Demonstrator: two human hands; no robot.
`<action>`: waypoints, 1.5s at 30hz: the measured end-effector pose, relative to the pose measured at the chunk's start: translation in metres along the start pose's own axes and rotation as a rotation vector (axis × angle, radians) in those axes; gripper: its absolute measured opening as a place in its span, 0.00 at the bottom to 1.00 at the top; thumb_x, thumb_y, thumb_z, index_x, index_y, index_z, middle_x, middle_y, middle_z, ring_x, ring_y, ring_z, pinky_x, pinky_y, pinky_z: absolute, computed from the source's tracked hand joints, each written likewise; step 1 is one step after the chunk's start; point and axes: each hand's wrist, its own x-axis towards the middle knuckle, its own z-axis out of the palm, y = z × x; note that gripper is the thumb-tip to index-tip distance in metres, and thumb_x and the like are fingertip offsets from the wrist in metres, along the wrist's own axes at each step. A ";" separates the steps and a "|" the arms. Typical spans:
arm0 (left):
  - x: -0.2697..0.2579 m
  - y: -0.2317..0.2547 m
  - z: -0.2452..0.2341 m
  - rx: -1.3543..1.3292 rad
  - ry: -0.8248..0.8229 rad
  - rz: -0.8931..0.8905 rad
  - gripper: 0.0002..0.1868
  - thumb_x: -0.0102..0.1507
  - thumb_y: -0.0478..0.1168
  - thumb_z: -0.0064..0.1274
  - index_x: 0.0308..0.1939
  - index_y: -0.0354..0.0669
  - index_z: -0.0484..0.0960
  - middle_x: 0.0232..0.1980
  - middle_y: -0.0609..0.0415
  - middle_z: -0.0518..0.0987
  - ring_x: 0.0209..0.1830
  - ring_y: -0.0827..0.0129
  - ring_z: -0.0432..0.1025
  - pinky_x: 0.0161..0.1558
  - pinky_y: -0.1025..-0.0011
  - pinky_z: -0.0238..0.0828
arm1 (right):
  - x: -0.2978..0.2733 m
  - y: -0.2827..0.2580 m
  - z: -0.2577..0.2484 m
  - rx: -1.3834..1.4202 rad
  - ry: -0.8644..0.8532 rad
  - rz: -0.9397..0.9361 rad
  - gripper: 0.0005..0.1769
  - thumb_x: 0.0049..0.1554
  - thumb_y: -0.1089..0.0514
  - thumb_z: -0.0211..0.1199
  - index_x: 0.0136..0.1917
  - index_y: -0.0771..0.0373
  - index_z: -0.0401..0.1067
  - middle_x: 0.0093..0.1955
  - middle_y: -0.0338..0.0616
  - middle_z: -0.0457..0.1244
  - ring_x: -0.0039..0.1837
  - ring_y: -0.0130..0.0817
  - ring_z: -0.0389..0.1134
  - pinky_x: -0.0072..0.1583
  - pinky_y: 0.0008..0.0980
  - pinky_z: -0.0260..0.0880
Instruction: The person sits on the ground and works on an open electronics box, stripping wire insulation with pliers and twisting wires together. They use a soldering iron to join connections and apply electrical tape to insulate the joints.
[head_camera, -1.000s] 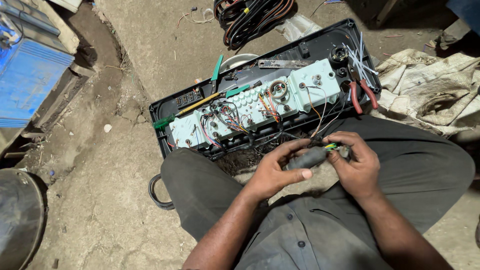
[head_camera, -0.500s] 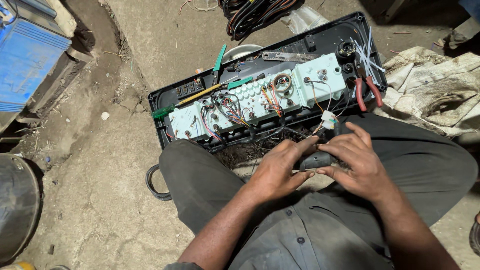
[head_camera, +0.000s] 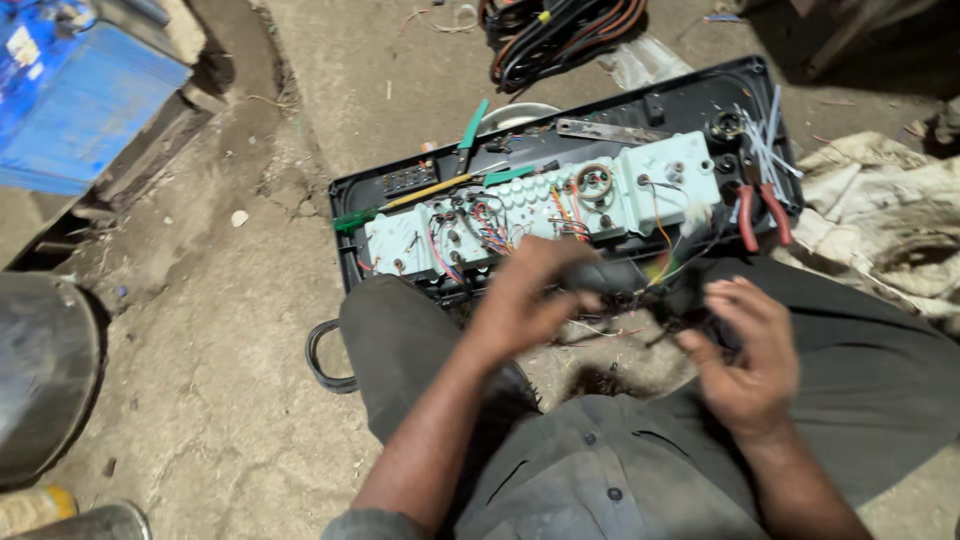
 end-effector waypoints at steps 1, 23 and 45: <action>0.007 -0.015 -0.012 -0.046 0.064 -0.111 0.29 0.54 0.34 0.70 0.59 0.47 0.79 0.57 0.54 0.79 0.57 0.59 0.74 0.60 0.64 0.72 | -0.008 0.002 0.001 0.028 0.065 0.116 0.19 0.61 0.64 0.69 0.64 0.66 0.70 0.67 0.48 0.65 0.66 0.36 0.67 0.68 0.34 0.68; 0.119 -0.255 -0.003 -0.699 0.096 -0.430 0.26 0.58 0.23 0.62 0.59 0.40 0.79 0.57 0.55 0.79 0.58 0.69 0.74 0.60 0.72 0.74 | -0.082 0.124 0.067 0.101 -0.681 0.939 0.18 0.56 0.54 0.66 0.59 0.58 0.78 0.42 0.43 0.72 0.42 0.28 0.67 0.46 0.31 0.70; 0.188 -0.219 0.104 0.535 -0.143 -0.264 0.17 0.56 0.33 0.58 0.48 0.50 0.88 0.53 0.47 0.81 0.56 0.45 0.71 0.59 0.57 0.69 | -0.094 0.155 0.062 0.147 -0.760 0.891 0.17 0.57 0.55 0.64 0.57 0.63 0.77 0.45 0.43 0.73 0.44 0.28 0.69 0.47 0.31 0.71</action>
